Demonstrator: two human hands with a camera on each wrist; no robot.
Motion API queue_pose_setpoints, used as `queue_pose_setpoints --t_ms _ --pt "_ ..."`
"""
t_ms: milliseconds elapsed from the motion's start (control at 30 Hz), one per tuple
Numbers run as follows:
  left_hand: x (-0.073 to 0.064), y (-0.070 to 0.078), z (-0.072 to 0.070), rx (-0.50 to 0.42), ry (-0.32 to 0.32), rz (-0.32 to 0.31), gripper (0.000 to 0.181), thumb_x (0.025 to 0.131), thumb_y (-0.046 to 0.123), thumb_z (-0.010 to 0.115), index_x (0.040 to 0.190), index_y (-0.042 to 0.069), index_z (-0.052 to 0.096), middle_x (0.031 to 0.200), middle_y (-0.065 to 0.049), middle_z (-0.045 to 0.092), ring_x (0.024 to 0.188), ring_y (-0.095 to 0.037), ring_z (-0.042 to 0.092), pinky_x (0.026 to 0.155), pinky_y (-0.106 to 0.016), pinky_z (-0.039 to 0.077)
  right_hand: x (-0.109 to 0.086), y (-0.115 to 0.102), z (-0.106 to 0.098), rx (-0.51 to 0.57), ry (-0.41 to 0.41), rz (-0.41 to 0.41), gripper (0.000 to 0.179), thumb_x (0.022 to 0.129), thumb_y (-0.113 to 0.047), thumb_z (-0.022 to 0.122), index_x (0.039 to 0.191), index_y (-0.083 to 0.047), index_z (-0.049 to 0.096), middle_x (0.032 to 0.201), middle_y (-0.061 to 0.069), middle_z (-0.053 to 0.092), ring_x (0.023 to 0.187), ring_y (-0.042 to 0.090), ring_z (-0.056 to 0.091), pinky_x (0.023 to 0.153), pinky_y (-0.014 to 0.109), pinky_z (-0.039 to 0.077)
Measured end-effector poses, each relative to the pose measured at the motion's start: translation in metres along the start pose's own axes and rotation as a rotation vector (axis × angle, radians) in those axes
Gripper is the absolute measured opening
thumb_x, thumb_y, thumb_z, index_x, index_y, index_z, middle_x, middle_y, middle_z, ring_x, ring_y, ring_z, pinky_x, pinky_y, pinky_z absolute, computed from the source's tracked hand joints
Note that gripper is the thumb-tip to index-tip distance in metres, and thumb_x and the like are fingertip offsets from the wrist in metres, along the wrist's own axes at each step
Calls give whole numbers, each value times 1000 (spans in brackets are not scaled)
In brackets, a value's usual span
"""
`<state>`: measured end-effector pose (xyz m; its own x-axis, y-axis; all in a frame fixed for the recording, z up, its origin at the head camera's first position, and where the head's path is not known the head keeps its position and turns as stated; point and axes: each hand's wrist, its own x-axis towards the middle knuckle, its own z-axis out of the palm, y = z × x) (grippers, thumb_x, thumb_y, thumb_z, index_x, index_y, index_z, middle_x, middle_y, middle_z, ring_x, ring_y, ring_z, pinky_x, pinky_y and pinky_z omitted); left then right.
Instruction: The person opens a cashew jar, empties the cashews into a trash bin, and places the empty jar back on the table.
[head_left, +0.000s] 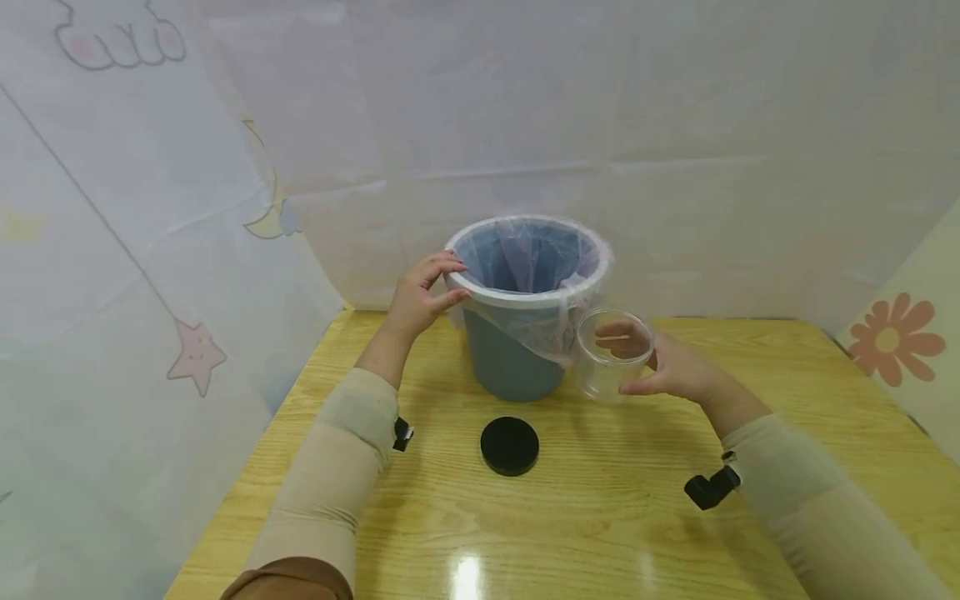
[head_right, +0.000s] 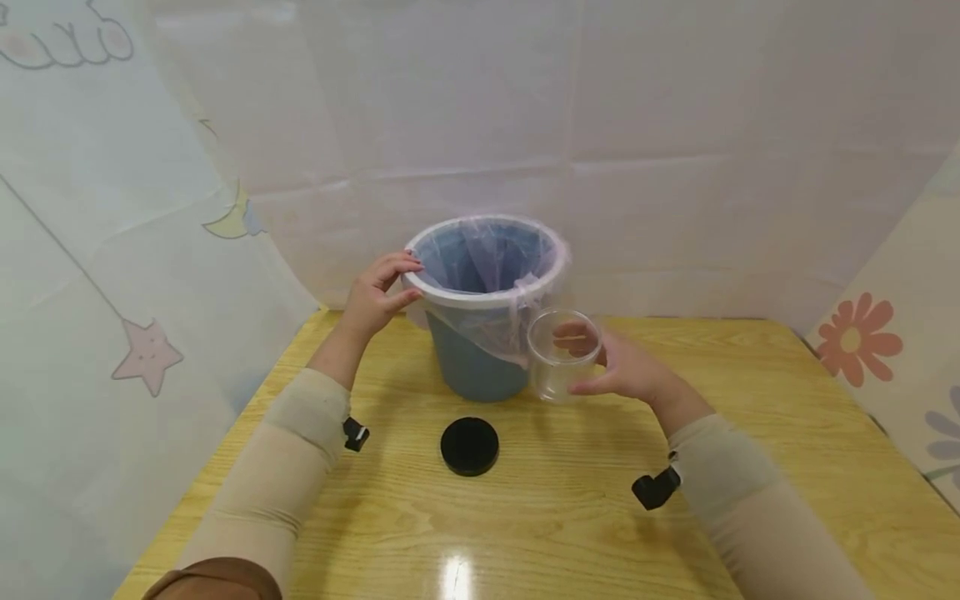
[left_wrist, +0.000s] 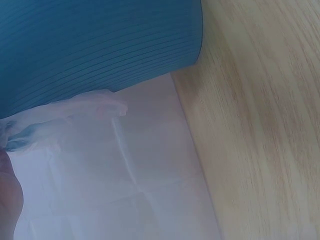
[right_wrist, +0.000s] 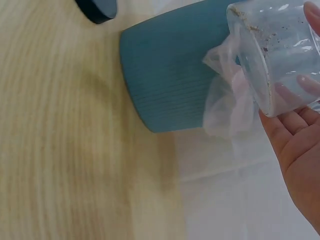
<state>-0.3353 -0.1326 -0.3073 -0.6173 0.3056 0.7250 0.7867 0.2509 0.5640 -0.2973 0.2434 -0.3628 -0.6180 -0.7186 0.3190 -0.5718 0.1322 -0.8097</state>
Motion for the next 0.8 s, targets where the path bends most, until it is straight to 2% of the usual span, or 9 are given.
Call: queue_pose_setpoints --t_ms 233,433,600,667,800 --pt "0 2 0 27 12 14 33 72 0 74 101 -11 62 113 -25 56 120 -38 43 102 -32 36 1 10 12 -24 -21 38 76 70 3 74 133 5 31 131 26 42 122 44 38 101 28 36" --pt "-1 1 -1 32 9 16 33 73 2 74 101 -11 62 113 -25 56 120 -38 43 102 -31 36 0 19 18 -30 -55 28 78 70 1 75 135 1 32 130 23 44 119 41 42 97 47 38" --pt "-1 0 -1 35 16 14 33 73 3 75 101 -10 63 113 -25 56 120 -37 44 102 -31 36 -1 25 21 -4 -116 45 78 71 0 74 136 0 31 133 24 42 120 42 41 93 59 35" --pt "-1 0 -1 38 18 14 33 72 3 75 100 -10 63 112 -25 56 120 -37 44 102 -30 36 -3 27 22 6 -131 53 78 71 2 74 136 1 31 134 24 41 121 43 39 95 56 35" --pt "-1 0 -1 39 18 15 33 72 3 75 100 -10 63 112 -25 56 120 -38 44 102 -30 35 -7 33 26 50 -175 79 81 71 4 74 138 2 28 138 26 36 125 45 33 102 39 34"
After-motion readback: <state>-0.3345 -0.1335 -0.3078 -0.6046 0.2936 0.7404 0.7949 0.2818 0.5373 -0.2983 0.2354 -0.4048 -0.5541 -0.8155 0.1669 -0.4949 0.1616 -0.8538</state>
